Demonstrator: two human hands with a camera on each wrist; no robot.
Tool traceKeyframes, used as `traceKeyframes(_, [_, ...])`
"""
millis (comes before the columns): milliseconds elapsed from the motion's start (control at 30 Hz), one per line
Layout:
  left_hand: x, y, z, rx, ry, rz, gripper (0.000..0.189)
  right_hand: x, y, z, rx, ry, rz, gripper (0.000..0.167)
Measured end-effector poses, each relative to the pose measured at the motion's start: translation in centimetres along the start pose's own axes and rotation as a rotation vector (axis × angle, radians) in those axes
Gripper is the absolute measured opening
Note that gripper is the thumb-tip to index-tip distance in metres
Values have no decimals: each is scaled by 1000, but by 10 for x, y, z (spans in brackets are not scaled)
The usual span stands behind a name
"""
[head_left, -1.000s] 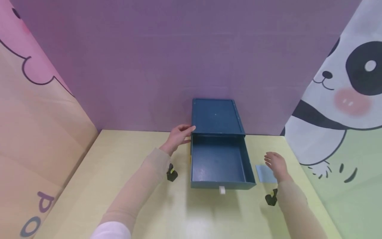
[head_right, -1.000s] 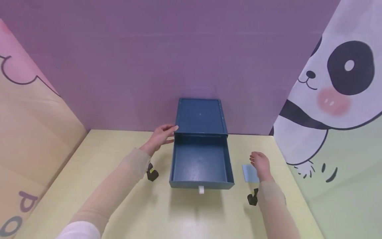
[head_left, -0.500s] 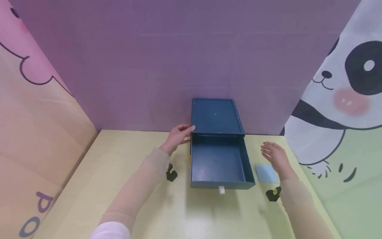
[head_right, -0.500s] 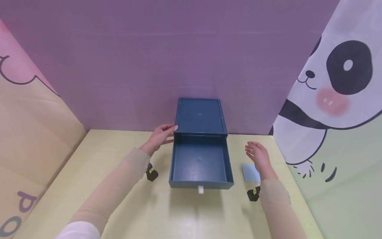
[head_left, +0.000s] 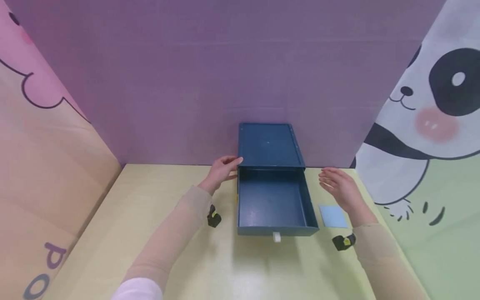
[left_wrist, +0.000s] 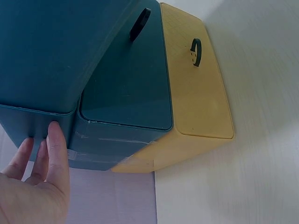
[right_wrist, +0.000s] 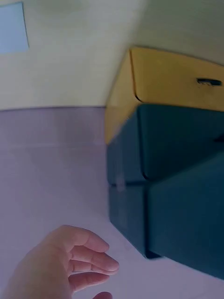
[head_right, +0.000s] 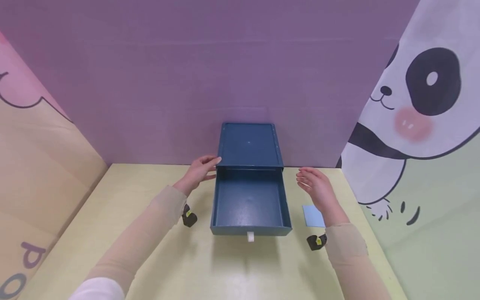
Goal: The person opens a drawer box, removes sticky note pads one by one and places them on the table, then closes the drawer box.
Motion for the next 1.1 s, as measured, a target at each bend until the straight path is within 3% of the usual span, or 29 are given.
traceKeyframes(167, [-1, 1, 3, -1, 0, 10, 53, 15, -25, 0, 70, 11, 48, 28])
traceKeyframes(333, [-4, 3, 8, 6, -8, 21, 52, 26, -56, -3, 193, 16, 76, 30])
traceKeyframes(567, [-8, 6, 14, 22, -15, 15, 52, 24, -96, -15, 369, -8, -47, 29])
traceKeyframes(867, [-10, 6, 17, 29, -13, 18, 52, 26, -138, -41, 592, 139, -90, 29])
traceKeyframes(1100, [-8, 6, 16, 25, -8, 9, 51, 12, -160, -67, 815, 109, -146, 19])
Point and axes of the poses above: each hand's wrist, its own z-axis towards the middle knuckle, its own y-axis out of the back of the hand, x = y × z, the point moved 8 cm from there along z, towards the middle knuckle, and after that the axes turned 10 degrees about y, right-handed, at the moved point
